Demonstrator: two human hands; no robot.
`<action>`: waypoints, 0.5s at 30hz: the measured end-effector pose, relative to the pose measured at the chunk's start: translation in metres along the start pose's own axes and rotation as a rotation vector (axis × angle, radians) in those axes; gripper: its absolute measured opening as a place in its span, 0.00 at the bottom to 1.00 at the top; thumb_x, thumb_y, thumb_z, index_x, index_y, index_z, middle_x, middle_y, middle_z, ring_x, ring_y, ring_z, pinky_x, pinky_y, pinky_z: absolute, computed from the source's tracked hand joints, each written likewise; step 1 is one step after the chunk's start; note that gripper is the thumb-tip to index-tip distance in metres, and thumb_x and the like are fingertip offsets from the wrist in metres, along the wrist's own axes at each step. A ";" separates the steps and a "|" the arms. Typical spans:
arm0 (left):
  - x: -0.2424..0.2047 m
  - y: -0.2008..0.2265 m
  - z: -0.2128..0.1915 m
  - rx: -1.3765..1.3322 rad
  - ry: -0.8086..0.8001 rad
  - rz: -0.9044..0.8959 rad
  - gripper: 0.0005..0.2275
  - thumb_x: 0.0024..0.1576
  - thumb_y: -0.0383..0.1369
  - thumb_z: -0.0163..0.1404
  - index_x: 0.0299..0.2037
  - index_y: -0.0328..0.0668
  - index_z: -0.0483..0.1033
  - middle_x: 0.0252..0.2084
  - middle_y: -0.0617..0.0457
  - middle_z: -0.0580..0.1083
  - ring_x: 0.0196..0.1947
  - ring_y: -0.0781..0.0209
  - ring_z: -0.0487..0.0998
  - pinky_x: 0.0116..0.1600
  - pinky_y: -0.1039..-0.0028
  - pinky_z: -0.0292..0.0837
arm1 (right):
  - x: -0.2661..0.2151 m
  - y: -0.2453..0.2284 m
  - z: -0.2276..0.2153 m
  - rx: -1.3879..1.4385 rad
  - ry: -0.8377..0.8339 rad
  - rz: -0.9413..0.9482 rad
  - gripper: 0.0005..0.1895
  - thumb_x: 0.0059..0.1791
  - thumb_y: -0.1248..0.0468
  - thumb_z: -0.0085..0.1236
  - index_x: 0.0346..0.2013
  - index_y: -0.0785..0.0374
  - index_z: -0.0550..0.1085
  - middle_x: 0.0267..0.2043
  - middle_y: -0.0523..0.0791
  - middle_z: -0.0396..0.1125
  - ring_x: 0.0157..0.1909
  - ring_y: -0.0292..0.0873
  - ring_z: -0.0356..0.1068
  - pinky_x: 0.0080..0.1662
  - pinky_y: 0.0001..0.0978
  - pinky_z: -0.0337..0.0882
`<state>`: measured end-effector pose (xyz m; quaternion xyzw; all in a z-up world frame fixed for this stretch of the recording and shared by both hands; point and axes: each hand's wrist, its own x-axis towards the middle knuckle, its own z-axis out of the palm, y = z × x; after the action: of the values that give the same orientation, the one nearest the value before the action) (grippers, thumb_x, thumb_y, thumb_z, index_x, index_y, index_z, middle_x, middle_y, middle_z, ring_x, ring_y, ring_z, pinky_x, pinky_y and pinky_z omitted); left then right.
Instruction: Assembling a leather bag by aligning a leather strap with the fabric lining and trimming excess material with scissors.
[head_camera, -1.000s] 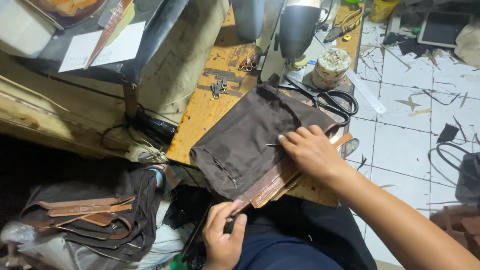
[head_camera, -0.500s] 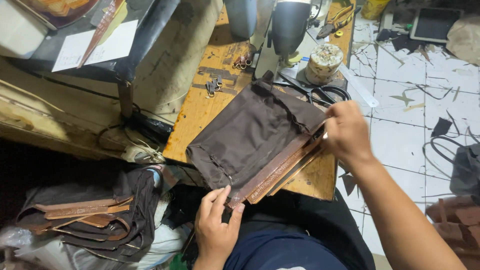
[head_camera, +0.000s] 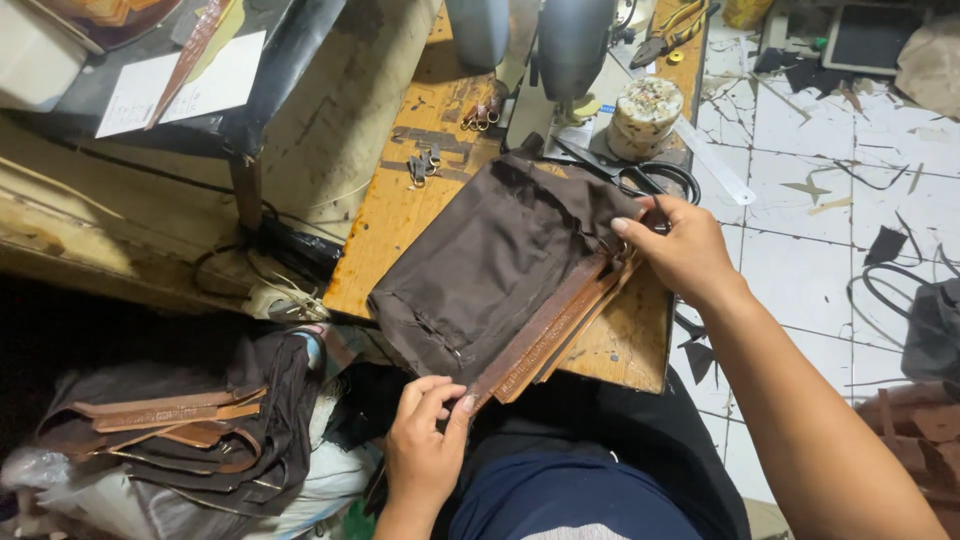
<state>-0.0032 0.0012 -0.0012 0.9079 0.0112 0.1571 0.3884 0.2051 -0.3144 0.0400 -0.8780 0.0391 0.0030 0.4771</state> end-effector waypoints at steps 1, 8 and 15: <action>0.001 0.003 0.001 0.003 -0.001 -0.003 0.07 0.58 0.37 0.55 0.41 0.47 0.82 0.47 0.52 0.76 0.35 0.60 0.79 0.40 0.73 0.80 | 0.004 0.000 0.001 0.002 -0.004 0.001 0.13 0.48 0.53 0.64 0.43 0.55 0.79 0.36 0.37 0.69 0.38 0.34 0.64 0.44 0.28 0.61; 0.004 0.024 0.013 -0.125 -0.046 -0.076 0.04 0.58 0.33 0.53 0.35 0.47 0.81 0.37 0.56 0.79 0.33 0.62 0.80 0.41 0.74 0.76 | 0.021 -0.031 0.003 -0.099 0.022 -0.159 0.17 0.51 0.55 0.62 0.51 0.59 0.79 0.45 0.44 0.74 0.45 0.42 0.71 0.46 0.37 0.69; 0.001 0.036 0.017 -0.151 -0.098 -0.142 0.04 0.58 0.35 0.54 0.37 0.48 0.80 0.36 0.57 0.78 0.24 0.66 0.74 0.35 0.74 0.72 | -0.026 -0.065 -0.007 -0.332 -0.011 0.006 0.27 0.56 0.52 0.54 0.62 0.66 0.61 0.58 0.56 0.66 0.53 0.57 0.68 0.51 0.54 0.66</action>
<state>-0.0005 -0.0352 0.0138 0.8796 0.0448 0.0849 0.4660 0.1836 -0.2830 0.0996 -0.9445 0.0380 0.0155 0.3259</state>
